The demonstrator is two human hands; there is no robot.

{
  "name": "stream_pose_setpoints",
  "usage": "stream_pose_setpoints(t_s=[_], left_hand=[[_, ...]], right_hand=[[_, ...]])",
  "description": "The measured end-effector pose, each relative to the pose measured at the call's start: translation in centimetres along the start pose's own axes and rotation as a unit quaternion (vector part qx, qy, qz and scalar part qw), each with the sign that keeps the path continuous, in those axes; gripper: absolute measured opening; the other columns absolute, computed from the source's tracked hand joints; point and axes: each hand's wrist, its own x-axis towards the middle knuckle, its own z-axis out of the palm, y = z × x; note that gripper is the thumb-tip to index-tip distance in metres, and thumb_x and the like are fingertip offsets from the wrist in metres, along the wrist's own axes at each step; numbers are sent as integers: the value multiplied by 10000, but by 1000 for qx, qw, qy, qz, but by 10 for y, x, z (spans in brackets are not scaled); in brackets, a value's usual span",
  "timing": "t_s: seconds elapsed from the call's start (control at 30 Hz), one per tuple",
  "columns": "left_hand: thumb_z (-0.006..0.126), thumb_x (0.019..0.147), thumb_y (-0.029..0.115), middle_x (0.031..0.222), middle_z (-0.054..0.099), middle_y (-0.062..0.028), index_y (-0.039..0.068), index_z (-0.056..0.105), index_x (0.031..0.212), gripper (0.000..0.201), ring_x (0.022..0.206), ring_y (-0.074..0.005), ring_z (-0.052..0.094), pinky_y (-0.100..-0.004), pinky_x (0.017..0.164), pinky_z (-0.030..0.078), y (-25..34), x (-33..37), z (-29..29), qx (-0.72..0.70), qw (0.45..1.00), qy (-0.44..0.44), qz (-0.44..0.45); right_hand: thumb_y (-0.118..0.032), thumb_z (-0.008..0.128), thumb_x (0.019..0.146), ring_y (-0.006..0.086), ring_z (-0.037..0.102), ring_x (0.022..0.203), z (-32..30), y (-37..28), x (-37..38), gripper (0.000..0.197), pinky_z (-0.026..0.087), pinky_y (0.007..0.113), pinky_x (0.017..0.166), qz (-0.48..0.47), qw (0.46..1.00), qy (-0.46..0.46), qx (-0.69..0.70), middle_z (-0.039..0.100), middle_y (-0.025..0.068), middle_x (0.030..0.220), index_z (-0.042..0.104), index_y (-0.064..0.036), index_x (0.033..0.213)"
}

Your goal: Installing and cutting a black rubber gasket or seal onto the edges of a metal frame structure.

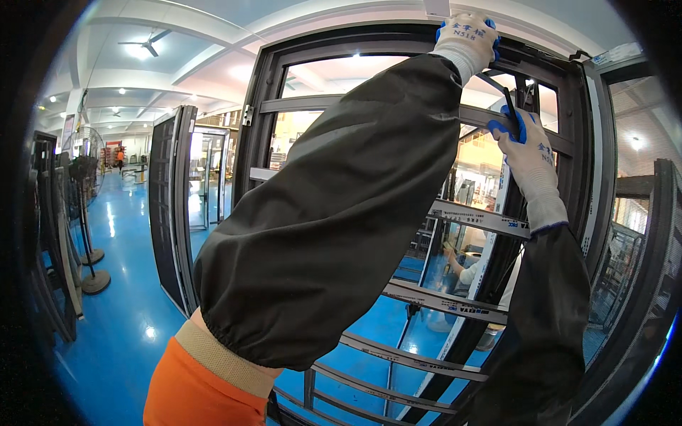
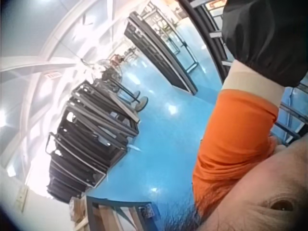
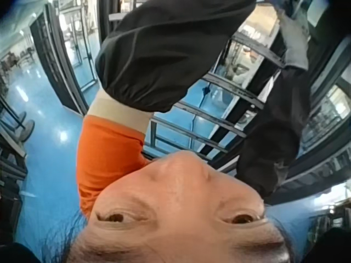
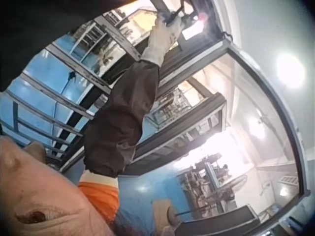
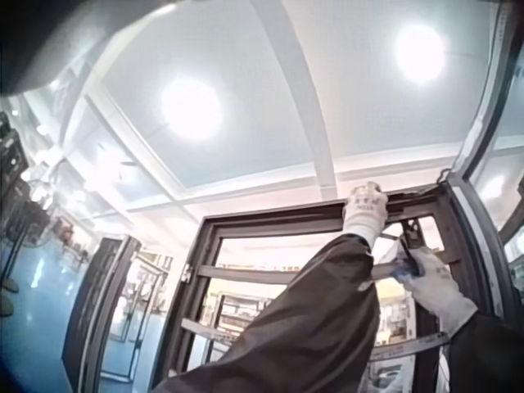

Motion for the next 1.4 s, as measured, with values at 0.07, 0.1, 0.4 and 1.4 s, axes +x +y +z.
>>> stream_pose_setpoints(t_s=[0.07,0.1,0.4,1.4], left_hand=[[676,788,325,1183,575,-55,198,674,1060,300,1100,-259,568,-402,894,494,1,0,0,1,1000,12,1],[675,790,338,1173,584,-59,188,673,1062,310,1093,-256,574,-396,883,502,1,0,0,2,1000,23,2],[555,855,267,1075,621,-89,93,658,1040,274,1032,-269,600,-398,830,454,5,3,-2,-10,1000,-1,-15],[613,792,398,976,662,-140,67,697,907,360,950,-285,628,-400,817,488,7,-4,-38,-145,988,-51,-5]], right_hand=[[-260,623,829,266,539,1104,-1,1,1,511,426,354,963,4,1000,-8,-9,530,128,1185,473,-54,1272],[-255,617,818,252,539,1113,-1,1,2,534,435,350,975,8,1000,-17,-17,514,127,1196,462,-57,1289],[-256,608,821,254,540,1104,0,6,2,519,432,356,981,9,1000,-1,-27,516,121,1195,464,-72,1285],[-252,649,806,244,603,947,-1,-2,0,473,488,334,817,17,995,-23,93,565,131,1116,535,-35,1210]])
